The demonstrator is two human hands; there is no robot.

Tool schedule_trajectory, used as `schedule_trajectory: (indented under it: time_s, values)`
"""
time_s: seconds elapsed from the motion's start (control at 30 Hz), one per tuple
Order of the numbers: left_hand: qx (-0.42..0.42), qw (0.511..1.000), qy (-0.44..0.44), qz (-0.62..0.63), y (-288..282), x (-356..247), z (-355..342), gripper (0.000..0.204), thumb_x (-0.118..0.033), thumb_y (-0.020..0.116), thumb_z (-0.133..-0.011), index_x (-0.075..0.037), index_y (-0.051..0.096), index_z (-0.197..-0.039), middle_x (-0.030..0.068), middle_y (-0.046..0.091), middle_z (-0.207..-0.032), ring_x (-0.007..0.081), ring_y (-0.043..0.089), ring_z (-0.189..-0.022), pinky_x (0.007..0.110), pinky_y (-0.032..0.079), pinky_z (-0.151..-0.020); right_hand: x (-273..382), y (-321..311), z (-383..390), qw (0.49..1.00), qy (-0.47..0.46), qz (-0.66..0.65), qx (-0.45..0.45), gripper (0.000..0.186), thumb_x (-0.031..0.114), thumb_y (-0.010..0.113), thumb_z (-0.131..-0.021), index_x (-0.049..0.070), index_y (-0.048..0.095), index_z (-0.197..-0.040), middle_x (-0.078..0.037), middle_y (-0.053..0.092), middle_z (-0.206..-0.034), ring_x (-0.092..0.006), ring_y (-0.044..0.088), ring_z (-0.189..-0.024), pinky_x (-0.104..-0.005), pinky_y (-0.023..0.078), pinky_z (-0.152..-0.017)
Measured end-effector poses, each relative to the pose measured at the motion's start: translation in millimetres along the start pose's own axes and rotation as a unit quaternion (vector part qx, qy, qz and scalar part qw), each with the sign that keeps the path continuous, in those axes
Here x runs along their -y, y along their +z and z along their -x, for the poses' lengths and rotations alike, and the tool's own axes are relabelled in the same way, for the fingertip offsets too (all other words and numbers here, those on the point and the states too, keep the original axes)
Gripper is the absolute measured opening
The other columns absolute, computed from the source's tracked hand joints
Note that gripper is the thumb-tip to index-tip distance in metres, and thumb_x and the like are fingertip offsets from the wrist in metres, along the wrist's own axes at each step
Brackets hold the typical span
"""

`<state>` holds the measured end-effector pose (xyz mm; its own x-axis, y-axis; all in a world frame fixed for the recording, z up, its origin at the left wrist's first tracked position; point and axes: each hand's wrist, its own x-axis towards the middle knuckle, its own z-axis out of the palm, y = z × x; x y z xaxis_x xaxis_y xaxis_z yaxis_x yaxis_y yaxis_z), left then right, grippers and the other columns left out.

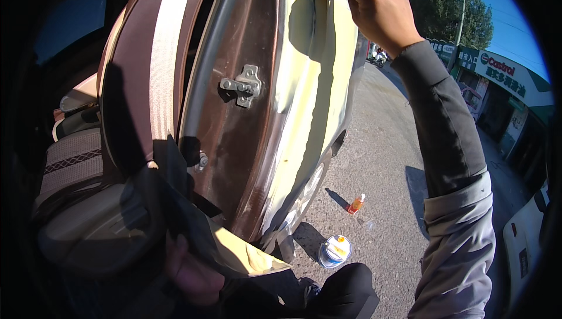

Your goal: The person applies a beige filler paste to the rear quarter panel and trunk area of a brown car using a metal spreader and a yellow sponge. They repeatedly scoop filler from a container and smooth it onto the car's surface.

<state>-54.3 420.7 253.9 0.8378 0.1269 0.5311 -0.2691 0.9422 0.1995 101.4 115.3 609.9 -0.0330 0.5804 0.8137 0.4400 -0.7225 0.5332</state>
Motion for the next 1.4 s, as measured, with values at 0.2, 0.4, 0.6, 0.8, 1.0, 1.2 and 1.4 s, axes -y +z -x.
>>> schedule_trajectory:
  time_s: [0.2,0.4,0.6,0.8,1.0,1.2,1.4]
  values:
    - [0.006,1.000,-0.002,0.000,-4.3,-1.0,0.5,0.057,-0.012,0.040,-0.105,0.003,0.027,-0.159,0.0202,0.040,-0.162,0.0275,0.050,-0.144,0.045,0.040,-0.121,-20.9,-18.4,13.8,0.999,0.006,0.036,0.016,0.026,0.006,0.063,-0.102,0.020,0.078,-0.119,-0.006,0.069,-0.123,-0.0260,0.069,-0.109,-0.0348,0.059,-0.091]
    - [0.002,1.000,0.002,-0.017,-5.6,-1.1,1.8,0.057,-0.013,0.041,-0.105,0.004,0.028,-0.159,0.0199,0.042,-0.161,0.0275,0.052,-0.142,0.045,0.042,-0.120,-26.7,12.1,23.0,0.994,0.087,-0.058,0.007,0.023,0.007,0.059,-0.103,0.015,0.076,-0.116,-0.006,0.070,-0.115,-0.0246,0.069,-0.106,-0.0350,0.056,-0.094]
    - [-0.035,0.999,0.006,-0.032,-6.2,-4.2,3.5,0.057,-0.014,0.042,-0.105,0.005,0.029,-0.158,0.0195,0.046,-0.158,0.0273,0.056,-0.138,0.044,0.044,-0.118,-30.7,30.9,10.8,0.963,0.141,-0.228,0.020,0.023,0.007,0.053,-0.103,0.008,0.073,-0.113,-0.011,0.071,-0.112,-0.0252,0.066,-0.111,-0.0380,0.050,-0.097]
    - [-0.045,0.998,0.007,-0.036,-7.1,-5.1,2.3,0.058,-0.013,0.041,-0.105,0.005,0.028,-0.158,0.0201,0.047,-0.157,0.0273,0.057,-0.137,0.044,0.045,-0.117,-36.5,23.7,22.1,0.984,0.096,-0.148,0.029,0.022,0.005,0.055,-0.100,0.007,0.074,-0.112,-0.012,0.071,-0.112,-0.0277,0.068,-0.104,-0.0367,0.052,-0.094]
    - [-0.036,0.999,-0.004,-0.023,-5.3,-3.2,2.0,0.059,-0.012,0.041,-0.105,0.005,0.025,-0.159,0.0200,0.047,-0.157,0.0277,0.056,-0.138,0.044,0.044,-0.118,-30.4,21.8,43.9,0.989,0.090,-0.115,0.037,0.024,0.004,0.061,-0.102,0.014,0.075,-0.118,-0.003,0.069,-0.118,-0.0226,0.070,-0.114,-0.0348,0.057,-0.099]
    - [-0.038,0.999,-0.013,-0.020,-6.8,-5.3,2.8,0.059,-0.012,0.040,-0.105,0.004,0.025,-0.160,0.0194,0.045,-0.159,0.0271,0.055,-0.139,0.044,0.042,-0.119,-13.7,21.7,67.8,0.991,0.077,-0.110,0.026,0.026,-0.002,0.062,-0.099,0.013,0.077,-0.115,-0.006,0.070,-0.115,-0.0235,0.071,-0.106,-0.0323,0.058,-0.093]
    - [-0.045,0.999,-0.017,0.006,-6.9,-5.4,3.9,0.058,-0.010,0.045,-0.102,0.004,0.031,-0.157,0.0220,0.046,-0.157,0.0311,0.051,-0.142,0.046,0.041,-0.120,14.2,23.1,93.4,0.983,0.113,-0.142,0.010,0.029,-0.007,0.062,-0.097,0.013,0.078,-0.112,-0.008,0.069,-0.112,-0.0266,0.070,-0.102,-0.0336,0.059,-0.088]
